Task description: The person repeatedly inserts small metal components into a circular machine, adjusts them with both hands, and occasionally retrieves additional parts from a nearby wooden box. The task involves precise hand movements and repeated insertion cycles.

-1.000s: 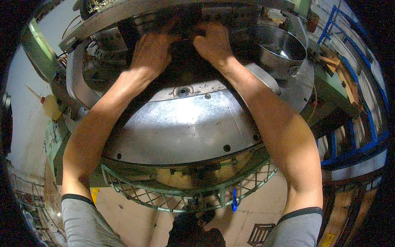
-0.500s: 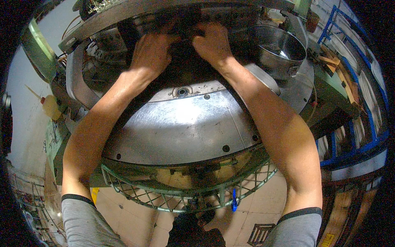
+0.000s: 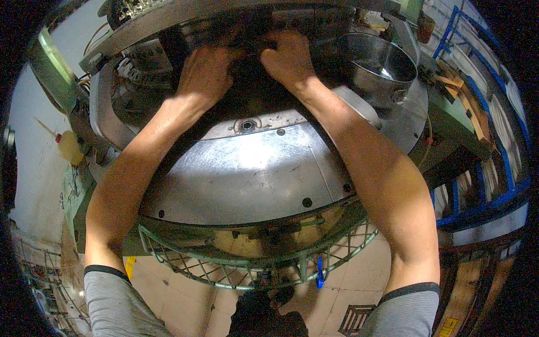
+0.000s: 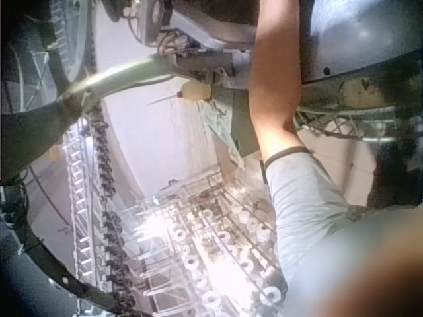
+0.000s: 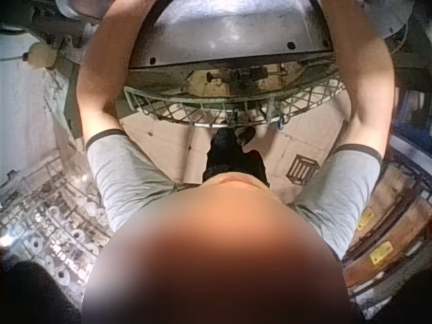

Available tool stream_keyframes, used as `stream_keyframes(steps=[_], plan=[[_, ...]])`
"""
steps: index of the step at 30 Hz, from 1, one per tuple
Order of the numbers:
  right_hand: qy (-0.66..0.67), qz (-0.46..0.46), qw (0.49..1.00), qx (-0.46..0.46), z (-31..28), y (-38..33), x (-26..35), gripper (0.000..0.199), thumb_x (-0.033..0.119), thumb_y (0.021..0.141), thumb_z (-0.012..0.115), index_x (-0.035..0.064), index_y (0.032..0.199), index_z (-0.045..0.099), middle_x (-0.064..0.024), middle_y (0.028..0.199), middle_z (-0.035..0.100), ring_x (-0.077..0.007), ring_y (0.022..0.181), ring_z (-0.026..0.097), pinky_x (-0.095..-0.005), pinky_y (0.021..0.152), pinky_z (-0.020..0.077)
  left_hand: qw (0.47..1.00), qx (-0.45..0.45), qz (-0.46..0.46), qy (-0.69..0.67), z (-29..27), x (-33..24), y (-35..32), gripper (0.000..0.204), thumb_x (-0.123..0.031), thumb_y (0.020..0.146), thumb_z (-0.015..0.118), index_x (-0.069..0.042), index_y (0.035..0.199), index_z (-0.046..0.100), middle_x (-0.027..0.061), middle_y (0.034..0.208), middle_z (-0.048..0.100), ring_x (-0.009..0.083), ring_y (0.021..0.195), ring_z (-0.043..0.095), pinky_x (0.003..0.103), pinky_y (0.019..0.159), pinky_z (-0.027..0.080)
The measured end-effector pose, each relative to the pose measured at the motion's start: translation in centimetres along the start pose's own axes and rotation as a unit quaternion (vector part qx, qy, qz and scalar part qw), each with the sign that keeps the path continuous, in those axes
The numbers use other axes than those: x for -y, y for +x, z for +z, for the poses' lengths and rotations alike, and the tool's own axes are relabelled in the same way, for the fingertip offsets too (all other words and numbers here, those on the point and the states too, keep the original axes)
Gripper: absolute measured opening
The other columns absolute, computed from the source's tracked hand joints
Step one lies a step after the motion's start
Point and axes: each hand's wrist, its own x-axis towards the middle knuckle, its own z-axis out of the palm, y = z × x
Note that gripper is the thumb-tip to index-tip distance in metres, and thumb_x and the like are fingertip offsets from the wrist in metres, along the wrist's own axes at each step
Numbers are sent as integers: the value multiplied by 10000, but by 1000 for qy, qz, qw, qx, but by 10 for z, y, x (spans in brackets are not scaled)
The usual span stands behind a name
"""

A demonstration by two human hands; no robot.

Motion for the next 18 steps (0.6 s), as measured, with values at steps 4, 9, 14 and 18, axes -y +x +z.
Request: stream_keyframes(steps=[4, 9, 14, 18], plan=[[-7, -5, 1000, 4, 0, 1, -1, 295, 24, 736, 518, 40, 947, 724, -185, 895, 718, -279, 822, 688, -365, 763, 516, 1000, -11, 4, -12, 0, 0, 0, 308, 23, 714, 655, -84, 996, 715, 175, 1039, 674, 383, 926, 666, 467, 807, 565], [35, -22, 999, -24, 2, 2, -3, 275, 103, 664, 540, 8, 862, 707, -248, 872, 683, -427, 834, 663, -468, 783, 538, 1000, -3, 3, -13, 0, 0, -1, 309, 34, 703, 657, -77, 985, 717, 171, 1078, 664, 382, 939, 663, 468, 814, 562], [-24, -33, 999, -9, 2, 2, -5, 305, 21, 712, 514, 31, 938, 719, -202, 910, 709, -324, 825, 688, -384, 763, 522, 999, -30, 33, -11, 0, 1, -2, 319, 33, 686, 670, -69, 984, 715, 167, 1154, 634, 386, 957, 654, 466, 817, 561], [-6, -45, 999, -25, 3, 4, -6, 268, 78, 675, 532, 20, 864, 713, -233, 857, 688, -404, 812, 668, -450, 779, 533, 998, -41, 39, -11, 2, 2, -2, 308, 20, 686, 681, -68, 980, 715, 176, 1106, 655, 389, 936, 660, 467, 806, 564]])
